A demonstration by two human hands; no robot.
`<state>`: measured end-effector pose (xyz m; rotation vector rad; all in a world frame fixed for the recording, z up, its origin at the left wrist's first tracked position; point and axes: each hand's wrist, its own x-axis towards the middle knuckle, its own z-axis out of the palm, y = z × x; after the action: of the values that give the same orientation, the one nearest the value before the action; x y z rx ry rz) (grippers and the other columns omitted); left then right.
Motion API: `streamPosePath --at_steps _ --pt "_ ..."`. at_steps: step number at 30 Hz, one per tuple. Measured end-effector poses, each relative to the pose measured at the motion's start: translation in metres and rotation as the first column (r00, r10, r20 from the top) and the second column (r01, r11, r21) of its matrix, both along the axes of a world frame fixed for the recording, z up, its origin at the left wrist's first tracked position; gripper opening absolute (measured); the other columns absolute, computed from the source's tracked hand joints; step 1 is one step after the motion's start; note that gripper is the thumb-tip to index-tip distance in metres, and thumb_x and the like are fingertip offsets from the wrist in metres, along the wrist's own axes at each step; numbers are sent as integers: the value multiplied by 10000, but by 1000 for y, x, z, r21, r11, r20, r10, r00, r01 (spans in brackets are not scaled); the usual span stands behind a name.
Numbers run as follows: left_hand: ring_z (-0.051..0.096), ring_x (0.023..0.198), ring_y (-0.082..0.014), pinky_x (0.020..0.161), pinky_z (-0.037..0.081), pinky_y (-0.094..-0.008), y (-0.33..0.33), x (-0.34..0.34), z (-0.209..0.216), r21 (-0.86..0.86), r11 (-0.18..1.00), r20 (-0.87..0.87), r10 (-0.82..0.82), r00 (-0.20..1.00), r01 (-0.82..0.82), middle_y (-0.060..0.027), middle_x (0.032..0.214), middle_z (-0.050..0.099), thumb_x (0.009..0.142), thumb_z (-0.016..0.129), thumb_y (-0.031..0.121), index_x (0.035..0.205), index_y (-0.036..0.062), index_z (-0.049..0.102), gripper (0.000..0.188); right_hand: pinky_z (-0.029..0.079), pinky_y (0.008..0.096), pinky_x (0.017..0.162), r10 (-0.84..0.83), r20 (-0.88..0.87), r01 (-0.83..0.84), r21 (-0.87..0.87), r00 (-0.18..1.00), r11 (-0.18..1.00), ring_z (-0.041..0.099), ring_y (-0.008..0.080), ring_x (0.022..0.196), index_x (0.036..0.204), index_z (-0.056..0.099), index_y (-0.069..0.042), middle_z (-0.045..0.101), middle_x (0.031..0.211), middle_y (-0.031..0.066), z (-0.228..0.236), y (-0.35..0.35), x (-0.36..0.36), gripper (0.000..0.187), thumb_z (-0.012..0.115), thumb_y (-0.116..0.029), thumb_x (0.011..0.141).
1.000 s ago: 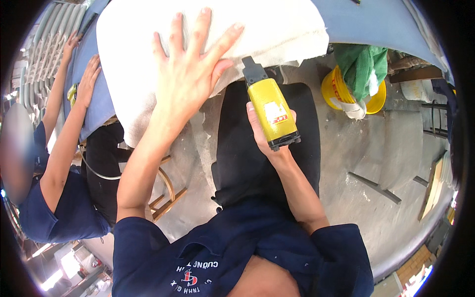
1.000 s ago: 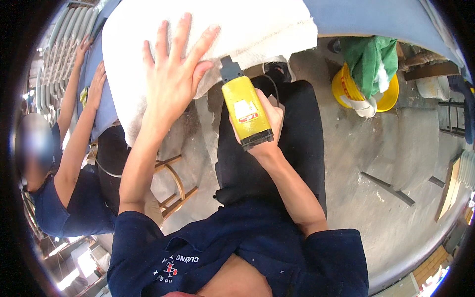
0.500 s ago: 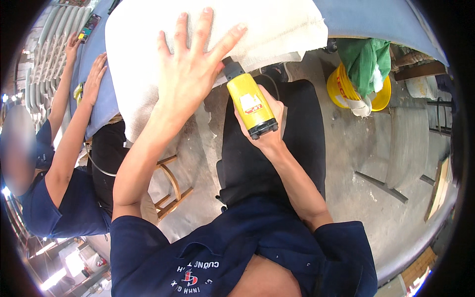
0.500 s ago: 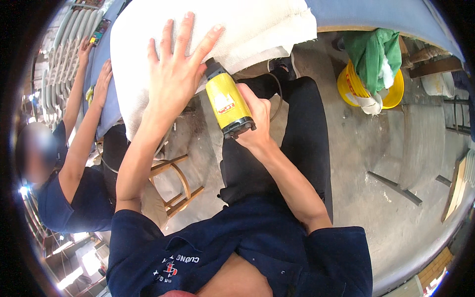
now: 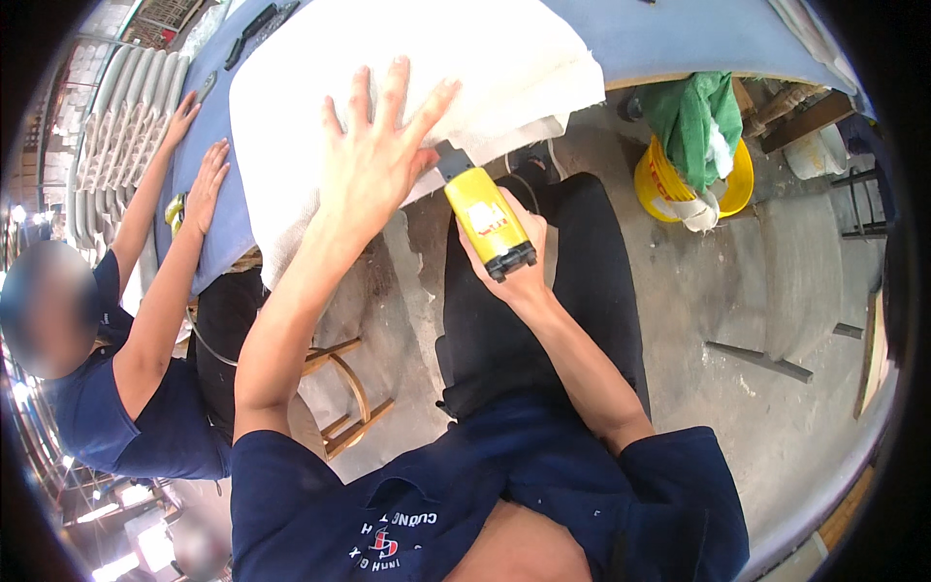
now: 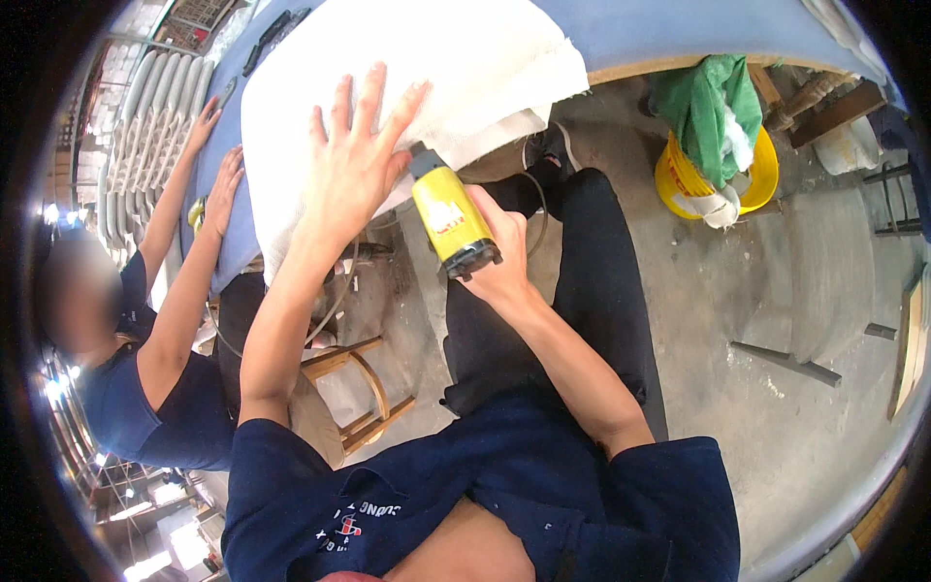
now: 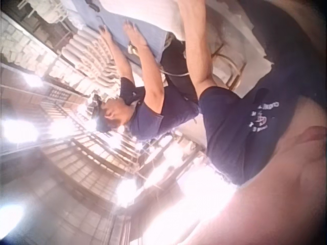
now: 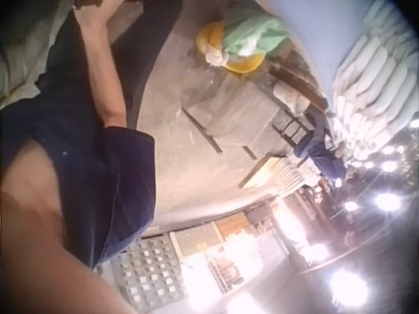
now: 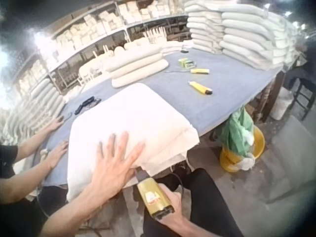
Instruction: The person inserts white filling into a white fabric pillow cover, folds the edges, and uses a staple gun to secure the opening. The person repeats this process for multiple pillows at a workbench.
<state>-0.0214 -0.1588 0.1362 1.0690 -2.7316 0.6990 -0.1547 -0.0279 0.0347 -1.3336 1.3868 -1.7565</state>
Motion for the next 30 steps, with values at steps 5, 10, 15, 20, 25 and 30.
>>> streamPosePath --at_steps 5,10,15,20,25,30 --pt "229 1612 -459 1249 206 -720 -10 15 25 203 975 -75 -74 994 88 -118 1764 280 1044 607 466 1665 373 373 670 588 282 763 -7 -16 7 5 1000 1000 793 187 821 1098 714 44 793 924 117 -3 -3 -15 267 826 -31 866" --pt "182 1628 -454 1273 134 -704 -104 37 36 311 949 -140 95 986 -47 -108 1765 283 1131 350 517 1674 360 361 566 572 313 708 -64 -14 64 -29 998 998 763 216 750 1111 685 48 754 864 160 3 -17 -16 344 809 -12 795" --pt "188 1624 -458 1272 131 -711 -83 33 -2 163 986 -223 83 971 -47 -95 1765 286 1142 293 520 1676 390 346 552 583 325 721 -66 -30 66 23 997 998 771 245 763 1104 690 45 755 861 153 -7 -14 -16 344 834 -27 799" --pt "216 1612 -471 1250 155 -744 -23 29 -3 46 999 -114 26 993 -21 -77 1778 255 1127 330 567 1658 434 367 549 588 310 731 -40 20 36 184 999 982 778 210 777 1109 692 52 775 886 143 -9 -6 -14 346 834 -34 805" --pt "309 1561 -484 1190 264 -768 -4 28 -8 -18 1000 -81 -15 997 14 -78 1771 261 1059 556 471 1629 485 398 592 576 287 721 -32 14 29 173 999 985 759 153 771 1124 691 55 777 883 121 -2 -2 -6 361 831 -48 807" --pt "352 1535 -476 1156 334 -753 2 27 -12 -24 999 -58 -24 998 23 -108 1746 296 955 752 249 1613 516 408 789 599 302 769 37 4 -37 -3 999 999 783 204 794 1160 701 60 791 933 127 2 -1 15 336 824 -51 869"
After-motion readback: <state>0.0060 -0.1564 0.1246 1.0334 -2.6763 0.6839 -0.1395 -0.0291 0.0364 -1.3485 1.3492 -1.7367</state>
